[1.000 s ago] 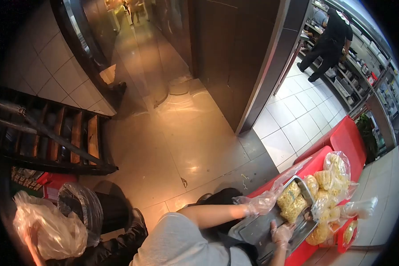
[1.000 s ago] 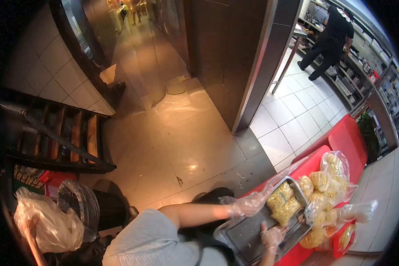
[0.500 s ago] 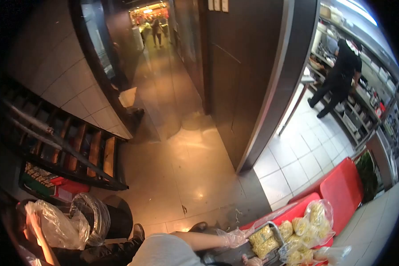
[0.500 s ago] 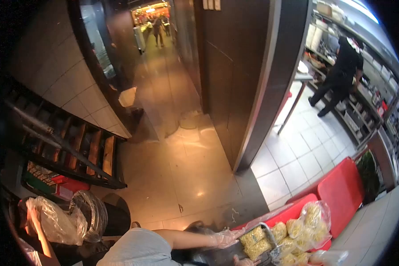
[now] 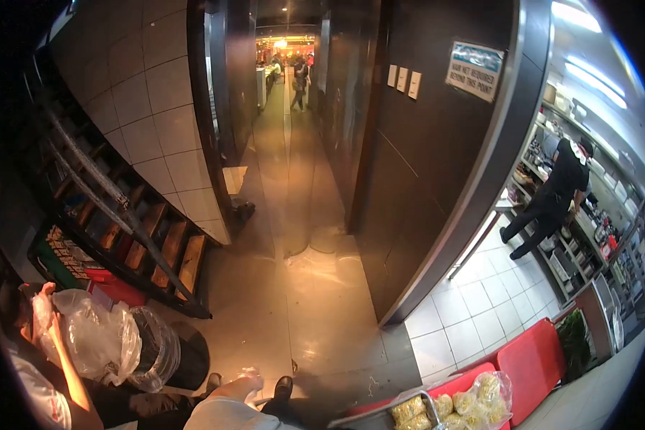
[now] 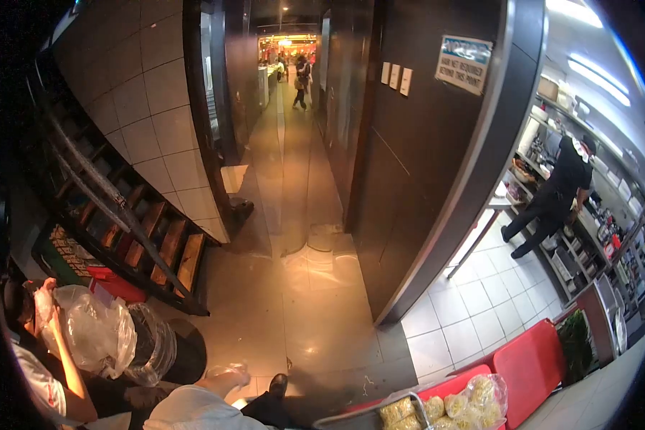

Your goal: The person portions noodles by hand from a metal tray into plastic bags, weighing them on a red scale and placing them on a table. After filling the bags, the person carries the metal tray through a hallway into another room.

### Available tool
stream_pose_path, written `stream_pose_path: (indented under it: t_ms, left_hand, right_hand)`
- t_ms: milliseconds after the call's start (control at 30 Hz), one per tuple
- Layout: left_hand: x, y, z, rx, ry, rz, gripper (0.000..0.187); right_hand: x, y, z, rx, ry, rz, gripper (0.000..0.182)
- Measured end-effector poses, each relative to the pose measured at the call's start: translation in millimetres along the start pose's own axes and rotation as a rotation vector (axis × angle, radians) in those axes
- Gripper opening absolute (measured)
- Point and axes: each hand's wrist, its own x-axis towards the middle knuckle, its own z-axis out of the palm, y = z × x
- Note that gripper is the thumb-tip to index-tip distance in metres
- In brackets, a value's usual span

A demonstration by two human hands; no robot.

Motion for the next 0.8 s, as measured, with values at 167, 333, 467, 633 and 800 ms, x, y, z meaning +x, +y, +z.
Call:
stream_pose_path:
  t_ms: [167, 333, 467, 633, 800]
  left_hand:
    - [91.9, -97.9, 47.1, 0.028, -0.401, 0.122, 0.032]
    - [137.8, -186.4, -6.0, -0.261, -0.005, 0.172, 0.035]
    - [137.8, -271.5, -13.6, -0.683, 0.144, -0.193, 0.03]
    - [100.7, -341.0, 30.2, -0.617, 0.023, -0.359, 0.028]
    - [67.8, -348.5, 18.1, -0.723, -0.142, -0.412, 0.029]
  right_hand:
    - [36.1, -172.6, -65.7, -0.078, 0.153, -0.098, 0.063]
    - [86.4, -353.2, -100.9, -0.148, 0.24, -0.254, 0.062]
    - [102.8, -493.3, -108.2, -0.175, 0.256, -0.449, 0.063]
    - [98.6, -611.7, -111.9, -0.174, 0.254, -0.634, 0.063]
    - [101.9, -639.7, -127.5, -0.173, 0.311, -0.617, 0.063]
